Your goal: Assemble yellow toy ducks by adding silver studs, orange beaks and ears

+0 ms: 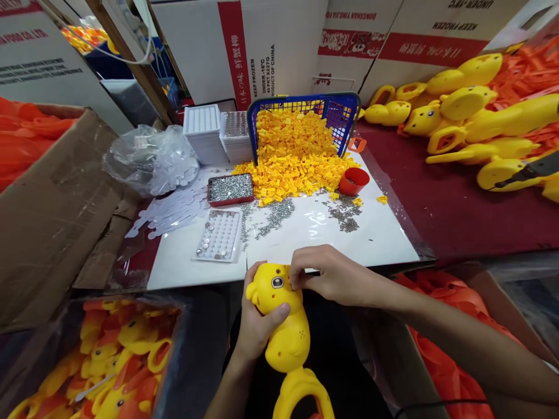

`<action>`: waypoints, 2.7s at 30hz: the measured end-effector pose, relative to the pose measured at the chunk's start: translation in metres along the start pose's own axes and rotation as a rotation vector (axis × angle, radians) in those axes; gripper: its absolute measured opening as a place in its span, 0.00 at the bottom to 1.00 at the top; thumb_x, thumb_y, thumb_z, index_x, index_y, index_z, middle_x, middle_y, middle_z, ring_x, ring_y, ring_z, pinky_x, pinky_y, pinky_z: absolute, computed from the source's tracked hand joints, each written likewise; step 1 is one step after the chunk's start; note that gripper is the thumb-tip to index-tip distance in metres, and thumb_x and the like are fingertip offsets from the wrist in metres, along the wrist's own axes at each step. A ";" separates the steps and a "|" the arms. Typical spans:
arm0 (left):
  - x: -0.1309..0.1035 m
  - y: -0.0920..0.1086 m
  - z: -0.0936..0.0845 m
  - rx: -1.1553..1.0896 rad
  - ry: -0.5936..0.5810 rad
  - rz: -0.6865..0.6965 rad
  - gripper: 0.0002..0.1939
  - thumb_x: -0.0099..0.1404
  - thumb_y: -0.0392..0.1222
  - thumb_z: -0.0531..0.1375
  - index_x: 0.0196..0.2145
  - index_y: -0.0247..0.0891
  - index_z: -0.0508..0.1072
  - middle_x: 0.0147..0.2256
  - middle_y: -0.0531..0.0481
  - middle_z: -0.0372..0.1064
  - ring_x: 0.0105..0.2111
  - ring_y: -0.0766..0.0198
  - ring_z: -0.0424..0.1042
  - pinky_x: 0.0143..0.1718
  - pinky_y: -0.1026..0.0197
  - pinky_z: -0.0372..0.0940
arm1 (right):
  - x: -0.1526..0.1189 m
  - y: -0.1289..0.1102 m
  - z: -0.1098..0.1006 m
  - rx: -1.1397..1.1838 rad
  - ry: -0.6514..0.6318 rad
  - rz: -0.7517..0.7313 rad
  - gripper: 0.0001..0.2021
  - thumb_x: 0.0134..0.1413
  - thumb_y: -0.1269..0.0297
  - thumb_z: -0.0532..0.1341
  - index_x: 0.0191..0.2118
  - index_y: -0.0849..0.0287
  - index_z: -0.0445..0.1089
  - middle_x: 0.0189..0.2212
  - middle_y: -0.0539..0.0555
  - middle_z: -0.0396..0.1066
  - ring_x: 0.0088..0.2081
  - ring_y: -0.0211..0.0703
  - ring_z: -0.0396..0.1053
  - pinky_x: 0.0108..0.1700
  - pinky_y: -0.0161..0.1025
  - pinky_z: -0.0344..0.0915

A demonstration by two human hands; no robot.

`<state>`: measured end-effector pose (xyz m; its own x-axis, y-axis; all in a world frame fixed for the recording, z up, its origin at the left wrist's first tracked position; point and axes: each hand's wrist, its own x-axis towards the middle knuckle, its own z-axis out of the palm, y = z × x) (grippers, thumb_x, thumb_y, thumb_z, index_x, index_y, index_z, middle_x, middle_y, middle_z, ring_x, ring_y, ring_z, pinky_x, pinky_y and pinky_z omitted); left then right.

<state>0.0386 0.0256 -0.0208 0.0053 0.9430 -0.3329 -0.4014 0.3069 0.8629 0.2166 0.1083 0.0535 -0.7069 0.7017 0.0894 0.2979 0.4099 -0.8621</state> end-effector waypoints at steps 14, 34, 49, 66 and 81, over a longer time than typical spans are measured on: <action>0.004 -0.003 -0.003 -0.099 -0.078 0.044 0.43 0.46 0.45 0.76 0.55 0.42 0.60 0.40 0.50 0.73 0.34 0.60 0.76 0.36 0.61 0.74 | 0.002 -0.012 -0.004 -0.088 -0.140 0.070 0.11 0.54 0.83 0.57 0.30 0.61 0.70 0.30 0.51 0.71 0.31 0.35 0.66 0.35 0.31 0.61; -0.001 -0.004 -0.002 0.018 -0.098 0.072 0.42 0.49 0.45 0.75 0.56 0.43 0.59 0.42 0.50 0.72 0.34 0.62 0.76 0.37 0.61 0.73 | -0.005 -0.012 0.006 -0.179 -0.162 0.163 0.13 0.57 0.82 0.54 0.40 0.58 0.68 0.36 0.52 0.68 0.37 0.40 0.65 0.39 0.35 0.61; 0.018 0.002 0.001 0.513 0.024 0.575 0.36 0.67 0.66 0.57 0.64 0.43 0.60 0.65 0.36 0.58 0.62 0.45 0.64 0.60 0.47 0.62 | -0.010 0.022 0.023 0.685 0.155 0.387 0.27 0.57 0.54 0.60 0.61 0.56 0.58 0.51 0.56 0.68 0.49 0.46 0.68 0.55 0.45 0.65; 0.047 0.012 0.017 0.567 0.062 0.323 0.24 0.75 0.57 0.48 0.25 0.41 0.62 0.23 0.54 0.62 0.25 0.64 0.60 0.27 0.62 0.56 | -0.010 0.048 -0.012 0.612 0.091 0.397 0.36 0.50 0.57 0.68 0.64 0.58 0.60 0.56 0.60 0.68 0.54 0.50 0.70 0.57 0.48 0.67; 0.065 0.012 0.019 0.552 0.190 0.275 0.25 0.72 0.60 0.50 0.23 0.42 0.59 0.21 0.56 0.57 0.23 0.65 0.55 0.24 0.62 0.52 | 0.016 0.048 -0.055 -0.590 0.285 0.544 0.16 0.69 0.59 0.53 0.53 0.60 0.72 0.51 0.63 0.74 0.52 0.52 0.73 0.54 0.47 0.70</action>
<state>0.0512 0.0929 -0.0249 -0.2131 0.9729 -0.0895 0.1657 0.1263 0.9780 0.2550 0.1707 0.0411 -0.2034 0.9765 -0.0714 0.8907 0.1543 -0.4275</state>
